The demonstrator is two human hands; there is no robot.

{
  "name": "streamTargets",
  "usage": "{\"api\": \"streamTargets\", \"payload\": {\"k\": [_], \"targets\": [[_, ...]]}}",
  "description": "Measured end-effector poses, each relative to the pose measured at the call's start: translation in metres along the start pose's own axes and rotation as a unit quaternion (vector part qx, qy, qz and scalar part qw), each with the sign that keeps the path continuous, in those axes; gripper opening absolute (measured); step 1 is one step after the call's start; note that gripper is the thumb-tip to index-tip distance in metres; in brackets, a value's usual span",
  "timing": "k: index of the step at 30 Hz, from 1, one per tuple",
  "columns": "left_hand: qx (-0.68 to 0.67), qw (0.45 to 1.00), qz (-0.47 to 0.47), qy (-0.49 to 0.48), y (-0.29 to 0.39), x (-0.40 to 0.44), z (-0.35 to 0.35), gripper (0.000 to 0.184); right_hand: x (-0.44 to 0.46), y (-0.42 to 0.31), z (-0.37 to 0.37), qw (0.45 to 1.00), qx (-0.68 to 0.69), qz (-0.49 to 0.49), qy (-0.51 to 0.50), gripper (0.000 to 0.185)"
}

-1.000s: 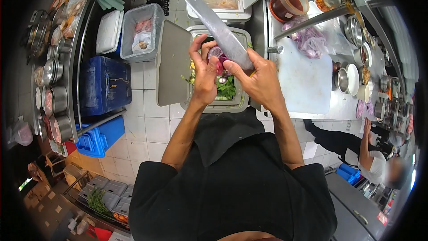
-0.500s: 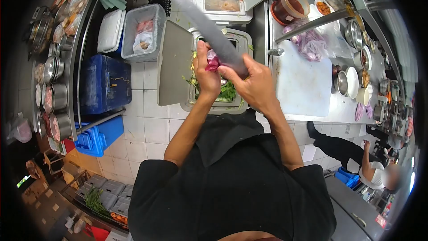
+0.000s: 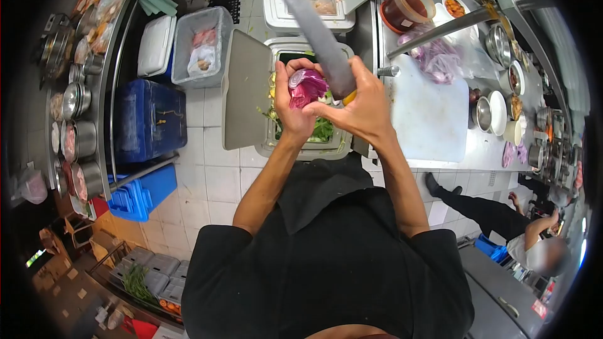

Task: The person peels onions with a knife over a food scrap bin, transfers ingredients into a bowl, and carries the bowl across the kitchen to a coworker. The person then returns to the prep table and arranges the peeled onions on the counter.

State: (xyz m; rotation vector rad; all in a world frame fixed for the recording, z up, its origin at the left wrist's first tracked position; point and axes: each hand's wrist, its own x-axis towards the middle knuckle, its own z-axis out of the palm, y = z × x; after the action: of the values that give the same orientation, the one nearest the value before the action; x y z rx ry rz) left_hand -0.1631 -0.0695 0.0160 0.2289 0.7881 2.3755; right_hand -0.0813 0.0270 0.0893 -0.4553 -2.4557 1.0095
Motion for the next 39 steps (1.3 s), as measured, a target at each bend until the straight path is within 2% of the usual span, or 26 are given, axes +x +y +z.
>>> {"api": "streamTargets", "payload": {"k": [2, 3, 5, 7, 8, 9, 10, 11, 13, 14, 18, 20, 21, 23, 24, 25, 27, 29, 30, 31, 32, 33, 34, 35, 37, 39], "targets": [[0.018, 0.997, 0.002, 0.068, -0.004, 0.0, 0.002, 0.05, 0.0, 0.001, 0.005, 1.0, -0.001, 0.01, -0.018, 0.073], [0.019, 0.997, 0.002, 0.069, -0.004, 0.0, 0.003, 0.05, -0.002, 0.004, 0.011, 1.0, 0.005, 0.006, -0.004, 0.07], [0.087, 0.989, 0.029, 0.114, -0.004, 0.001, 0.008, 0.054, -0.004, 0.008, 0.016, 1.0, 0.013, 0.003, 0.009, 0.068], [0.079, 0.991, 0.039, 0.105, 0.0, 0.0, 0.012, 0.054, -0.002, 0.013, 0.015, 0.995, 0.063, 0.076, -0.017, 0.055], [0.095, 0.992, 0.01, 0.077, 0.004, 0.0, 0.012, 0.056, -0.001, 0.014, 0.012, 0.995, 0.063, 0.076, -0.018, 0.055], [0.11, 0.993, -0.017, 0.049, 0.009, 0.0, 0.011, 0.058, 0.001, 0.015, 0.007, 0.986, 0.124, 0.101, -0.043, 0.049], [0.016, 0.995, -0.098, 0.006, 0.019, 0.0, 0.011, 0.06, 0.003, 0.016, 0.004, 0.973, 0.184, 0.124, -0.068, 0.042], [0.016, 0.995, -0.096, 0.007, 0.02, 0.003, -0.003, 0.06, 0.004, 0.016, 0.003, 0.973, 0.184, 0.122, -0.069, 0.042], [-0.067, 0.966, -0.188, -0.166, 0.02, 0.011, -0.018, 0.057, 0.004, 0.018, 0.002, 0.963, 0.225, 0.116, -0.096, 0.037], [-0.042, 0.975, -0.178, -0.126, 0.014, 0.006, -0.019, 0.041, 0.003, 0.018, 0.002, 0.963, 0.224, 0.116, -0.096, 0.037], [-0.031, 0.987, -0.148, -0.057, 0.014, 0.007, -0.014, 0.029, 0.001, 0.023, 0.009, 0.965, 0.22, 0.121, -0.077, 0.033], [0.069, 0.995, -0.075, 0.018, 0.017, 0.005, -0.006, 0.016, -0.001, 0.022, 0.008, 0.97, 0.204, 0.114, -0.066, 0.032], [0.068, 0.995, -0.073, 0.019, 0.015, 0.006, -0.006, 0.016, -0.002, 0.018, 0.006, 0.975, 0.184, 0.101, -0.074, 0.031], [0.079, 0.992, -0.032, 0.096, 0.009, 0.008, -0.01, 0.018, -0.008, 0.012, 0.005, 0.979, 0.165, 0.088, -0.085, 0.031], [0.134, 0.986, -0.015, 0.098, 0.016, 0.002, -0.001, 0.023, -0.01, 0.009, 0.008, 0.989, 0.112, 0.03, -0.09, 0.032], [0.134, 0.986, -0.015, 0.098, 0.014, 0.002, -0.003, 0.023, -0.012, 0.006, 0.009, 0.993, 0.058, -0.028, -0.095, 0.032], [0.301, 0.95, 0.07, 0.041, 0.009, 0.003, -0.015, 0.031, -0.014, 0.004, 0.012, 0.991, 0.063, -0.023, -0.119, 0.037], [0.345, 0.934, 0.087, 0.021, 0.005, 0.005, -0.028, 0.037, -0.012, 0.001, 0.015, 0.994, 0.076, -0.068, -0.044, 0.045], [0.462, 0.862, 0.211, -0.008, 0.008, 0.005, -0.027, 0.039, -0.01, 0.002, 0.017, 0.994, 0.076, -0.069, -0.046, 0.045], [0.563, 0.758, 0.325, -0.036, 0.011, 0.005, -0.025, 0.04, -0.007, 0.005, 0.019, 0.993, 0.079, -0.089, -0.016, 0.048], [0.455, 0.857, 0.237, -0.046, 0.011, 0.0, -0.019, 0.04, -0.004, 0.009, 0.022, 0.99, 0.083, -0.11, 0.015, 0.052], [0.454, 0.857, 0.239, -0.045, 0.014, 0.001, -0.013, 0.04, -0.002, 0.013, 0.024, 0.99, 0.082, -0.112, 0.014, 0.052], [0.342, 0.934, 0.101, 0.003, 0.016, 0.001, -0.009, 0.041, -0.003, 0.019, 0.026, 0.991, 0.122, -0.047, 0.004, 0.051], [0.217, 0.974, -0.04, 0.049, 0.018, 0.001, -0.006, 0.042, -0.001, 0.022, 0.027, 0.987, 0.162, 0.017, -0.007, 0.051], [0.252, 0.966, -0.005, 0.057, 0.021, -0.002, -0.001, 0.037, 0.005, 0.028, 0.025, 0.986, 0.164, -0.006, -0.009, 0.052], [0.337, 0.941, -0.001, 0.033, 0.024, -0.005, 0.0, 0.028, 0.005, 0.039, 0.024, 0.98, 0.187, 0.028, -0.059, 0.052]]}}
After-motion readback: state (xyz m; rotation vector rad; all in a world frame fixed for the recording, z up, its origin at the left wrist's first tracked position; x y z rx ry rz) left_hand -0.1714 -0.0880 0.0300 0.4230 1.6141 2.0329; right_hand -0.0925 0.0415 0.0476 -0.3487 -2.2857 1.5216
